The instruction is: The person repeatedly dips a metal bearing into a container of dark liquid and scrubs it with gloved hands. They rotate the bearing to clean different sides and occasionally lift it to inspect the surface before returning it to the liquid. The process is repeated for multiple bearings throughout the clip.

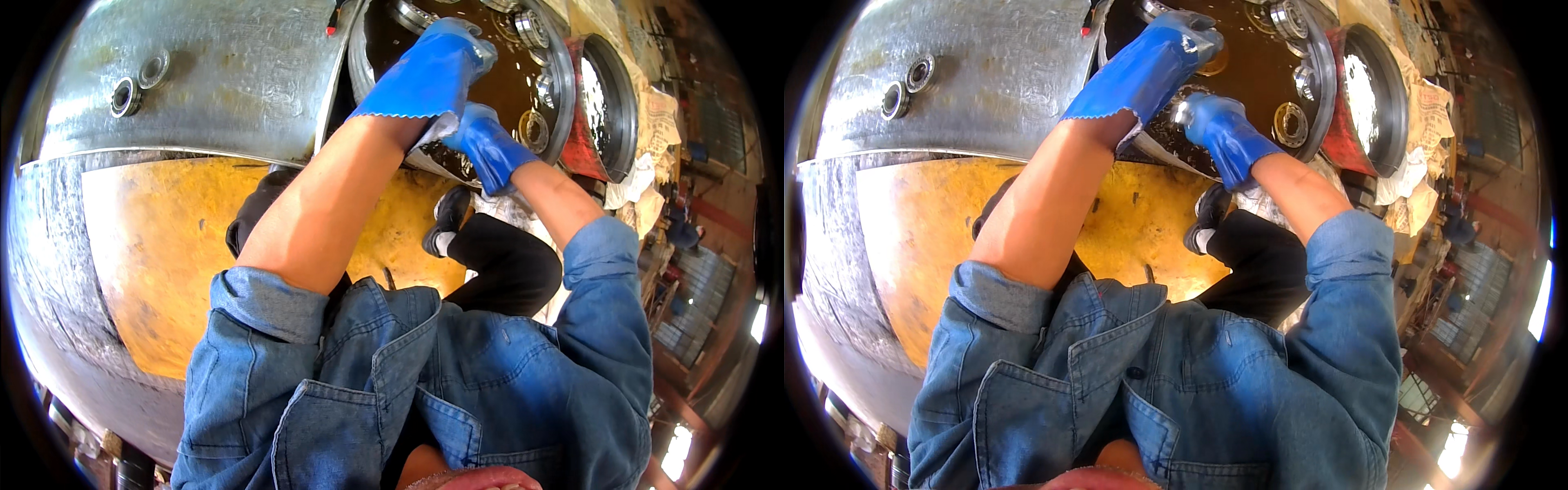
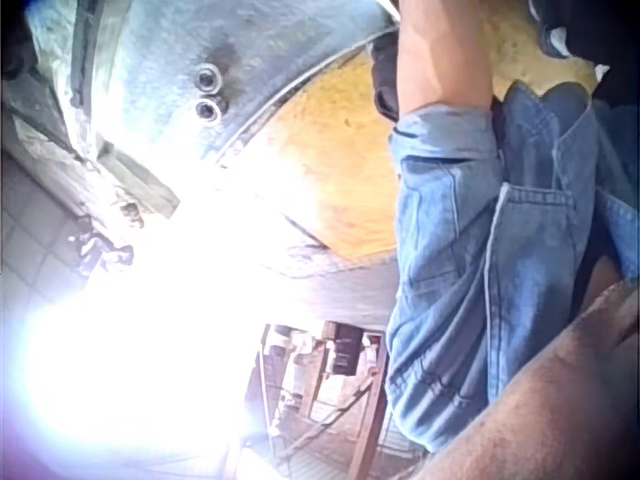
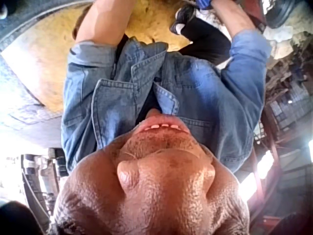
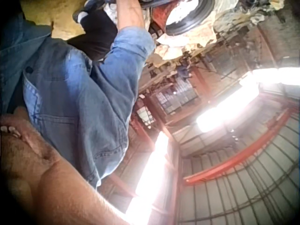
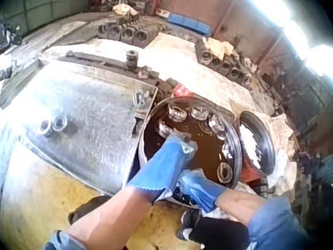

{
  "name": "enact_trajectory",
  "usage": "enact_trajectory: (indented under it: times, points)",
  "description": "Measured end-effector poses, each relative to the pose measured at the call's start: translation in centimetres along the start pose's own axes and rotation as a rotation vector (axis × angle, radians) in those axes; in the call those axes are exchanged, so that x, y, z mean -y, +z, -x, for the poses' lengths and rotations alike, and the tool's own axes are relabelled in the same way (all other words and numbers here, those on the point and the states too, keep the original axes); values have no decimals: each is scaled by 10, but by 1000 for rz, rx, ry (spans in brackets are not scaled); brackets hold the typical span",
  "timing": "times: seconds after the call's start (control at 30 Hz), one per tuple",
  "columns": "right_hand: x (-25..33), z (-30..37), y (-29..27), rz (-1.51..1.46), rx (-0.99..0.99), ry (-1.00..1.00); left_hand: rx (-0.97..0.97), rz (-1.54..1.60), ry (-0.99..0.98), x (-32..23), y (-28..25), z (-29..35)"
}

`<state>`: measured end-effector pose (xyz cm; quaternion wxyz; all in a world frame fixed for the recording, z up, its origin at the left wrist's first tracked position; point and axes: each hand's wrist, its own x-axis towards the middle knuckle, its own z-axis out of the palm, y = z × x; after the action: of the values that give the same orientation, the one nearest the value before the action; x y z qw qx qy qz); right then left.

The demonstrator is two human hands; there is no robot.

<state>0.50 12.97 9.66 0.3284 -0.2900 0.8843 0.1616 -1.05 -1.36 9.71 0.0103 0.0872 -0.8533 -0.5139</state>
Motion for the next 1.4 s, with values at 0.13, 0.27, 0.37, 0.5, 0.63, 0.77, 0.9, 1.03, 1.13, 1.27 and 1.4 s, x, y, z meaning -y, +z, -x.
enact_trajectory:
  times: [0.13, 0.27, 0.37, 0.5, 0.63, 0.77, 0.9, 1.03, 1.13, 1.27, 1.4]
  points:
    - [-14, -2, 7, 38, -88, -200, -50, 32, -70, -8, -2, -5]
    - [-40, -24, 47, -152, -362, -191, -259, -214, 515, 1, 11, 16]
    - [-37, -29, 38, -185, -272, -259, -491, -375, 723, -3, 2, 34]
    - [-40, -26, 16, -158, -275, -290, -488, -105, 565, -10, 7, 40]
    - [-49, -26, 20, -190, -298, -301, -402, 485, 302, -7, 50, 27]
    - [-18, -50, 33, -370, -255, -276, -322, 579, 248, 19, 65, 22]
    - [-39, -34, 30, -300, -199, -65, -162, 1113, 5, -42, 1, 44]
    - [-33, -41, 27, -285, -167, -45, -103, 1102, -39, -44, -22, 55]
    - [-31, -46, 29, -304, -157, -44, -108, 1033, -66, -48, -30, 61]
    - [-30, -42, 32, -311, -151, -22, -128, 950, 48, -31, -3, 48]
    - [-36, -39, 33, -326, -164, 5, -100, 1039, 81, -35, 2, 47]
